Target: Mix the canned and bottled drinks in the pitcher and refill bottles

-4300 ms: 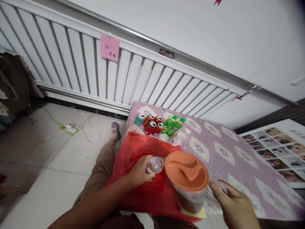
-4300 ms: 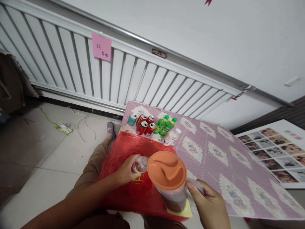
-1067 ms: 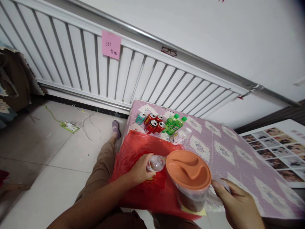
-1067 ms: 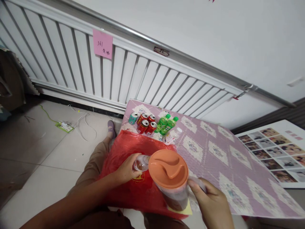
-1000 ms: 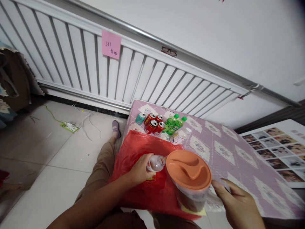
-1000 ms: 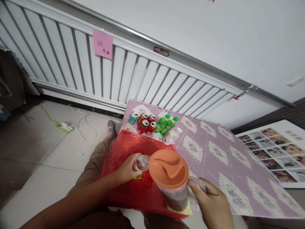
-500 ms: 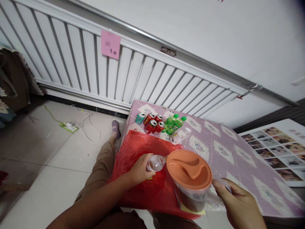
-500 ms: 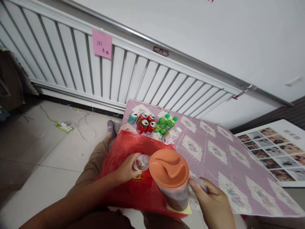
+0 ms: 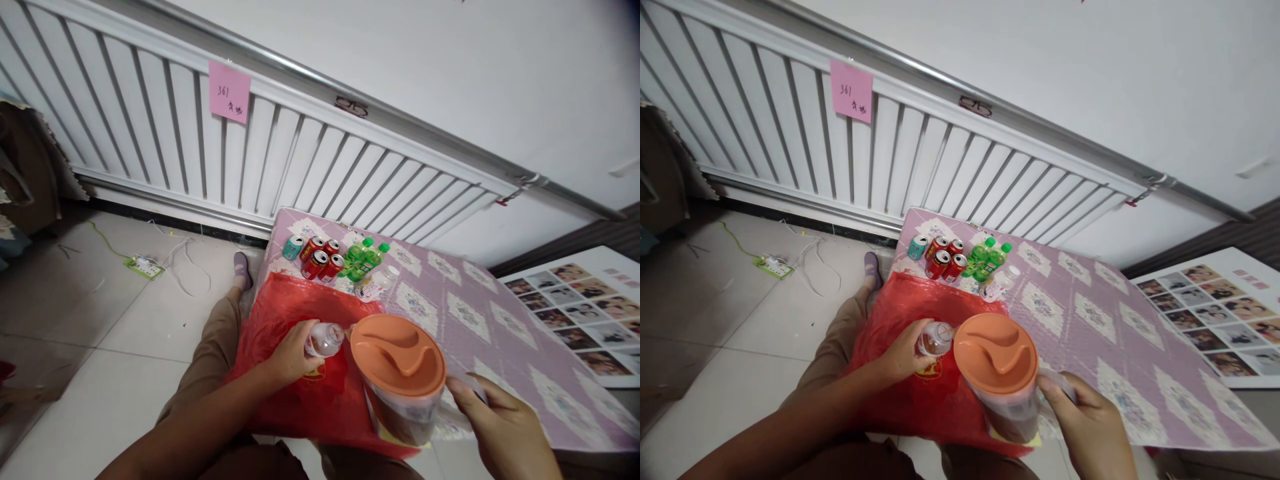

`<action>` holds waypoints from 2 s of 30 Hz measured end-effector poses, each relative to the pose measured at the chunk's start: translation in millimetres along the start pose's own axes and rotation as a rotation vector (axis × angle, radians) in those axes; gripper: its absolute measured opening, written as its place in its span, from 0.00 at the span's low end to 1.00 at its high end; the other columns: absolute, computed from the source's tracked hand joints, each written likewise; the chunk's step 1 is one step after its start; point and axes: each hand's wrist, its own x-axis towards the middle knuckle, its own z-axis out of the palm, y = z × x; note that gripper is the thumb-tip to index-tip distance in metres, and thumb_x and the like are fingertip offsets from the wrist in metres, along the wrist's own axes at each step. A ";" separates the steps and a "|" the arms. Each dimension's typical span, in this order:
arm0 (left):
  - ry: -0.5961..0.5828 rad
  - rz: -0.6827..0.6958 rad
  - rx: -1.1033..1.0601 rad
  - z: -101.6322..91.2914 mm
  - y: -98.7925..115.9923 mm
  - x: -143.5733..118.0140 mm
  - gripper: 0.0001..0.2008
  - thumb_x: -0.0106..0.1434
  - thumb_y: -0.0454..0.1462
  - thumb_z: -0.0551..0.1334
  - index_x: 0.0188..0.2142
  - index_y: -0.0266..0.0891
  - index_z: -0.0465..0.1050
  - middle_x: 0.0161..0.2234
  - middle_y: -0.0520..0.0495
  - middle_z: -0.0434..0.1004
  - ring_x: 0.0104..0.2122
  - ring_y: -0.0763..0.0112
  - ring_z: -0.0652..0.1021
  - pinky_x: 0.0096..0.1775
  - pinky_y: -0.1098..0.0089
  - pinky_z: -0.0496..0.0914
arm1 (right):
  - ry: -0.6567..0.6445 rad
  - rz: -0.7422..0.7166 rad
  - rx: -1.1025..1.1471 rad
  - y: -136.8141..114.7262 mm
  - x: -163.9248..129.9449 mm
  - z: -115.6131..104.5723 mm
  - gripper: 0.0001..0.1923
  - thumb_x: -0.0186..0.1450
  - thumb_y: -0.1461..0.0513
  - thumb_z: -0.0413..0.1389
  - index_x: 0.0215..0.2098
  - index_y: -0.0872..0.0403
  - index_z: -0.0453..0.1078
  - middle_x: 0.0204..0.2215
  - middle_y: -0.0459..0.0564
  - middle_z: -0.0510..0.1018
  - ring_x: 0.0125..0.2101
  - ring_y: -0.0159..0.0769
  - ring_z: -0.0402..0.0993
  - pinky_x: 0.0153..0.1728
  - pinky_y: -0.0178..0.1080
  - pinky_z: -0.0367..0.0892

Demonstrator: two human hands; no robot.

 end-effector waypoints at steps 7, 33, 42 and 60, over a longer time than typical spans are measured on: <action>0.022 -0.001 0.013 -1.8 -0.8 0.3 0.38 0.49 0.30 0.70 0.60 0.42 0.61 0.58 0.39 0.70 0.57 0.53 0.72 0.59 0.54 0.65 | 0.017 -0.025 -0.014 -1.9 -0.2 1.0 0.16 0.48 0.47 0.63 0.21 0.51 0.79 0.21 0.47 0.81 0.25 0.42 0.76 0.27 0.37 0.72; 0.020 0.031 0.046 -0.9 -1.6 -0.4 0.38 0.50 0.31 0.70 0.60 0.40 0.61 0.57 0.39 0.71 0.57 0.55 0.72 0.59 0.56 0.66 | 0.002 -0.059 -0.079 2.8 5.7 -3.2 0.17 0.49 0.46 0.63 0.22 0.51 0.79 0.20 0.45 0.80 0.24 0.40 0.74 0.24 0.36 0.70; 0.017 0.034 0.057 -0.8 -2.0 -1.1 0.38 0.50 0.31 0.69 0.60 0.39 0.61 0.58 0.38 0.70 0.57 0.55 0.72 0.60 0.55 0.65 | 0.003 -0.030 -0.070 2.9 5.1 -3.8 0.18 0.49 0.46 0.63 0.22 0.52 0.79 0.22 0.47 0.81 0.26 0.42 0.75 0.26 0.37 0.71; 0.013 0.023 0.062 -1.9 -3.3 -0.4 0.38 0.50 0.31 0.70 0.60 0.38 0.61 0.58 0.37 0.70 0.57 0.54 0.72 0.59 0.56 0.65 | 0.023 -0.019 -0.058 3.6 6.6 -4.7 0.19 0.48 0.45 0.63 0.21 0.52 0.79 0.22 0.47 0.80 0.26 0.41 0.74 0.26 0.36 0.70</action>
